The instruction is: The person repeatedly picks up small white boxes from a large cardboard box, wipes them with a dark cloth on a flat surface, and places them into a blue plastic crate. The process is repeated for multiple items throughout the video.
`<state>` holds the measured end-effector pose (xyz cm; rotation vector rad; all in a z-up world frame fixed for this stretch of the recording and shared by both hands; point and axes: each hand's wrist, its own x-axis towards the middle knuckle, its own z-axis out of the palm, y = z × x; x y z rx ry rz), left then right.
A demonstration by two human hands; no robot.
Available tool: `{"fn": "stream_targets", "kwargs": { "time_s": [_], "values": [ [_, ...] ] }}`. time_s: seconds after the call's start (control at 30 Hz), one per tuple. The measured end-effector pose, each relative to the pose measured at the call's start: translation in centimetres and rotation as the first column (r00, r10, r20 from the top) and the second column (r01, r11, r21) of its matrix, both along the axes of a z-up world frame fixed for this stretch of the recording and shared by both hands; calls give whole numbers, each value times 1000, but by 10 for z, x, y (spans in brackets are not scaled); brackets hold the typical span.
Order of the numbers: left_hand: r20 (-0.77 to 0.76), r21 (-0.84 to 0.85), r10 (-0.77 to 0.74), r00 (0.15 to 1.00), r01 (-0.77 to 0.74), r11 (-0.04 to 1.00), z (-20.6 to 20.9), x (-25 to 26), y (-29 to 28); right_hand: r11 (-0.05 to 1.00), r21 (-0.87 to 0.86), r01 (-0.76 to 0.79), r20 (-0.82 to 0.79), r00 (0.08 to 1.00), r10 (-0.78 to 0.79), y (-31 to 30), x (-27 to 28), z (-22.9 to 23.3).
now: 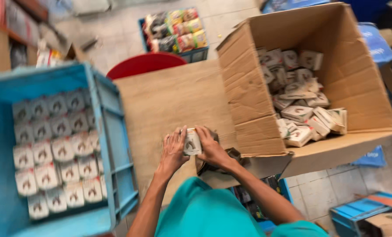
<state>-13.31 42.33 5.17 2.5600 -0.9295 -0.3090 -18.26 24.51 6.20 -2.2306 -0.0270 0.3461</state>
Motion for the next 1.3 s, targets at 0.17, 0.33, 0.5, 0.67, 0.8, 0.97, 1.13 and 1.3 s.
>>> {"fn": "stream_targets", "kwargs": {
  "time_s": [0.17, 0.33, 0.5, 0.67, 0.8, 0.97, 1.13, 1.3],
  "values": [
    [-94, 152, 167, 981, -152, 977, -119, -21, 61, 996, 52, -77, -91, 993, 81, 64, -7, -91],
    [-133, 147, 213, 968, -194, 970, -162, -42, 95, 1000, 8, -23, -116, 993, 23, 79, -27, -116],
    [-143, -29, 301, 943, -307, 951, -147, -57, 94, 949, -292, 116, 292, 956, -27, 78, -46, -151],
    [-78, -4, 287, 955, -288, 958, -156, -57, 86, 881, -390, 266, 312, 939, -146, 44, -40, -162],
    [-65, 19, 276, 959, -275, 961, -157, -57, 84, 867, -462, 187, 148, 980, -133, 15, -46, -182],
    [-49, 46, 277, 960, -275, 960, -168, -54, 87, 852, -495, 171, 184, 979, -89, 1, -39, -217],
    [-44, 45, 273, 961, -271, 962, -184, -50, 90, 888, -378, 261, 393, 914, -101, 36, -21, -207],
    [-41, 20, 279, 959, -278, 960, -186, -52, 88, 966, -109, 235, 571, 810, -133, 105, -12, -181]
  ]
}}
